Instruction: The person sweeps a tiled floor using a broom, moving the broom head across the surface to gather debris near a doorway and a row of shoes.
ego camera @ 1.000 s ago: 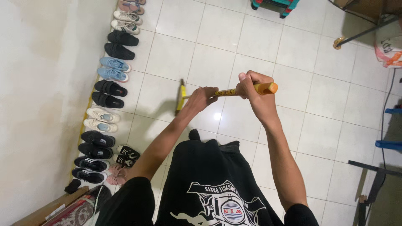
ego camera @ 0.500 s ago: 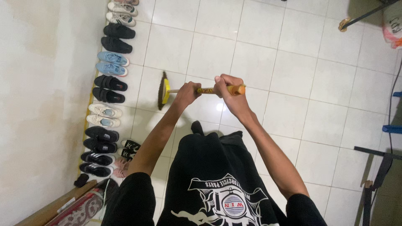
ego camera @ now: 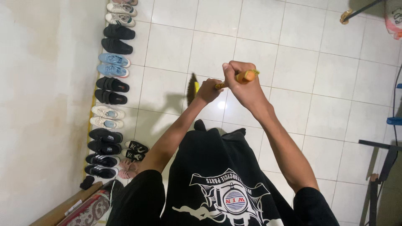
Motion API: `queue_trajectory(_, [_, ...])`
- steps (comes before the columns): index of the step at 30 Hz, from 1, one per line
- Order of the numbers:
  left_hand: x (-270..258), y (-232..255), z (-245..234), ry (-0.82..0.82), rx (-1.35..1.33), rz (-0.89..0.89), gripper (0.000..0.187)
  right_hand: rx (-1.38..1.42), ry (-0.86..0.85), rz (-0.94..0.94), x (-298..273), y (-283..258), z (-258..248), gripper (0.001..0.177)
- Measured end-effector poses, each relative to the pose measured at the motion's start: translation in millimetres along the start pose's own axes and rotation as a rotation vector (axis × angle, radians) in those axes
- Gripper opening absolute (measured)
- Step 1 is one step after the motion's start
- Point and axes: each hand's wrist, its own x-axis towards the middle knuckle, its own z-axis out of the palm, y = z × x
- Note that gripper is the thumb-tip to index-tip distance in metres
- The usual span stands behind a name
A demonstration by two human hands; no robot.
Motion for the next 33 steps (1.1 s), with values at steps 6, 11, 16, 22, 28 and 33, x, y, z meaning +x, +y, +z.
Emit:
queue_trajectory(6, [5.1, 43.5, -10.9, -0.136, -0.133, -0.014, 0.016, -0.119, 0.003, 0.066, -6.2, -19.8, -15.7, 0.05])
queue_trajectory(11, [12.7, 55.1, -25.1, -0.209, 0.018, 0.059, 0.01, 0.02, 0.11, 0.008, -20.9, -27.1, -37.6, 0.047])
queue_trajectory(16, [0.6, 43.9, -38.9, -0.248, 0.223, -0.04, 0.009, 0.119, 0.073, -0.056, -29.0, -4.9, -36.1, 0.045])
queue_trajectory(22, [-14.2, 3.3, -42.1, -0.123, 0.198, -0.099, 0.008, 0.199, 0.025, -0.063, -16.4, 37.4, -15.0, 0.044])
queue_trajectory(28, [-9.5, -28.7, 4.4, -0.051, 0.115, -0.246, 0.009, 0.199, 0.024, -0.005, -10.9, 63.3, -8.0, 0.046])
queue_trajectory(33, [-4.1, -18.0, 29.1, -0.008, 0.066, -0.22, 0.008, 0.133, 0.013, 0.005, -10.8, 69.2, -27.8, 0.047])
